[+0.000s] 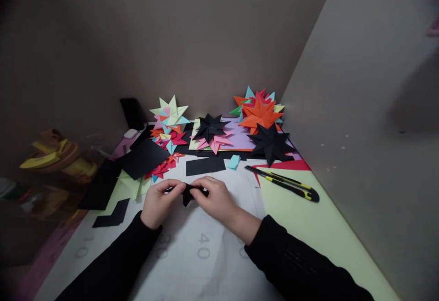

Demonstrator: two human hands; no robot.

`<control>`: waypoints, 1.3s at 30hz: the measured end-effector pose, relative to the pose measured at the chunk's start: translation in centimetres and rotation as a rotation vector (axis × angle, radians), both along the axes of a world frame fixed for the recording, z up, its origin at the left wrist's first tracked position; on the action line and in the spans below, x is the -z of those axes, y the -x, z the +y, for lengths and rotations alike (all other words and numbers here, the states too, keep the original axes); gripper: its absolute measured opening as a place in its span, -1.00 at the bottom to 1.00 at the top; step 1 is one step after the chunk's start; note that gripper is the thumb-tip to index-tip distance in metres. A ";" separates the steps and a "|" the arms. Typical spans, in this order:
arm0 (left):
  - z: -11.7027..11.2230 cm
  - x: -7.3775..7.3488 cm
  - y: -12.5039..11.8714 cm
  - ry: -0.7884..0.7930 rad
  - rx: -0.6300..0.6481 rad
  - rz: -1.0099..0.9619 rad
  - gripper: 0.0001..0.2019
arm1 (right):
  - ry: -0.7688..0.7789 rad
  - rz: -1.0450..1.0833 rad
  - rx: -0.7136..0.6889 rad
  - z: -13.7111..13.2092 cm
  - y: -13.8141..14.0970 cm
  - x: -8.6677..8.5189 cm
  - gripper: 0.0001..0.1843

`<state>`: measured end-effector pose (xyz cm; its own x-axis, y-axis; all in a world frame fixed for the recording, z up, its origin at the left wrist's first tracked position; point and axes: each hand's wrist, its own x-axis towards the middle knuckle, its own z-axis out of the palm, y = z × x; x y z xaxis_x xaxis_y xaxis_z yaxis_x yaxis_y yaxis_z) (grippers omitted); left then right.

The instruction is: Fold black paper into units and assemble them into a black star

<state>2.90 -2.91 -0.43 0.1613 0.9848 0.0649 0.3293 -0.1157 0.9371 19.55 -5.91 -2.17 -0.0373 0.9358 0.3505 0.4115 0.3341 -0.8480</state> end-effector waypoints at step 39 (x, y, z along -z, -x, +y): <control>0.5 0.1 0.7 0.048 0.361 0.120 -0.87 | 0.172 -0.152 -0.103 0.4 -0.4 -0.6 -0.82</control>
